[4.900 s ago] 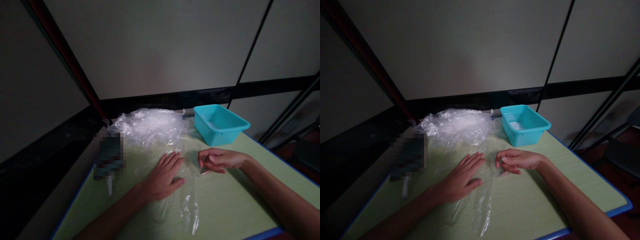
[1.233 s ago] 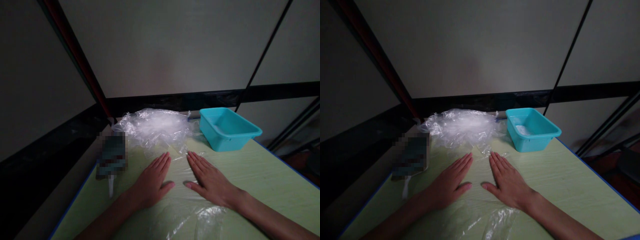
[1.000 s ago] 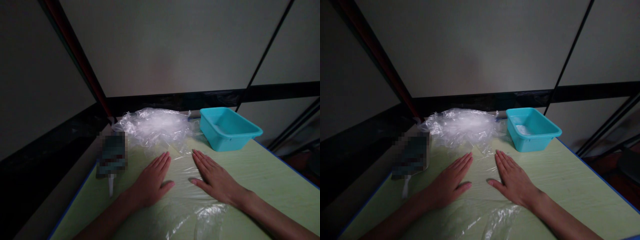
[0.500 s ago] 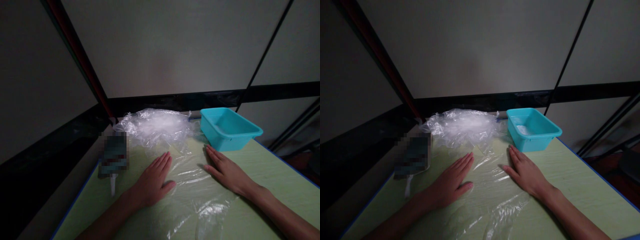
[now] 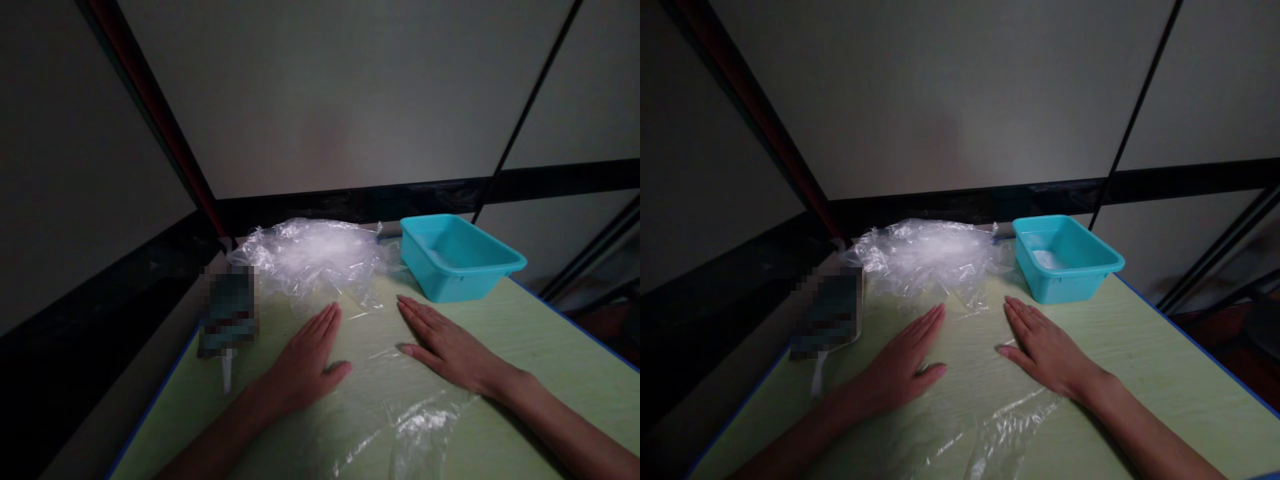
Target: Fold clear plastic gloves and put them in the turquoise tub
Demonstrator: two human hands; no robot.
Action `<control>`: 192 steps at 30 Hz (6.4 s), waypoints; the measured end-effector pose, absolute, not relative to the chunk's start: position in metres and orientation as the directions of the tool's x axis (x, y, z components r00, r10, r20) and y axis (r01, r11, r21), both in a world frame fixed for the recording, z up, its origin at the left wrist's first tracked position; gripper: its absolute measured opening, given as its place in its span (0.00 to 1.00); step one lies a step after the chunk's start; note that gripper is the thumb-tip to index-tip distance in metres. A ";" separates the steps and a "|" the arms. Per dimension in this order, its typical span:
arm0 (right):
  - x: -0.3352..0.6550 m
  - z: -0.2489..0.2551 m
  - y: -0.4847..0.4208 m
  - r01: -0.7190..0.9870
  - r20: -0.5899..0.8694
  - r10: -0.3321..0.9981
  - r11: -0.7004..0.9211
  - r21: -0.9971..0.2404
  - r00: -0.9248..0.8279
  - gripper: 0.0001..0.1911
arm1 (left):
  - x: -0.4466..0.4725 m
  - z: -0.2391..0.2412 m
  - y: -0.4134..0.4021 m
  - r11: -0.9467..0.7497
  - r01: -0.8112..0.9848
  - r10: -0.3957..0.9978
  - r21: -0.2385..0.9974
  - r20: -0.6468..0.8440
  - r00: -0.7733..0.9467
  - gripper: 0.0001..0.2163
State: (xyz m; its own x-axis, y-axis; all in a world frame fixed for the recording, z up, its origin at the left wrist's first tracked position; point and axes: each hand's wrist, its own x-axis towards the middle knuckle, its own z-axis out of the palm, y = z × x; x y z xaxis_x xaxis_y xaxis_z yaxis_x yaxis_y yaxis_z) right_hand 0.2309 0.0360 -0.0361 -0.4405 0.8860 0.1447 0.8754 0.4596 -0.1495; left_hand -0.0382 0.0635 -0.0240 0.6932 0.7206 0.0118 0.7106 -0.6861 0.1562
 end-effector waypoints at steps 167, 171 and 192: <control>0.271 0.005 0.037 0.502 -0.395 0.726 -0.080 -0.861 -0.562 0.21 | -0.016 0.003 0.016 -0.879 0.336 0.350 0.338 -0.022 0.937 0.23; 0.274 0.005 0.036 0.504 -0.425 0.685 -0.096 -0.858 -0.592 0.20 | -0.016 0.004 0.016 -0.879 0.327 0.348 0.348 -0.001 0.937 0.22; 0.280 0.006 0.031 0.525 -0.554 0.518 -0.218 -0.823 -0.652 0.19 | -0.016 0.003 0.015 -0.907 0.177 0.240 0.383 0.122 0.963 0.17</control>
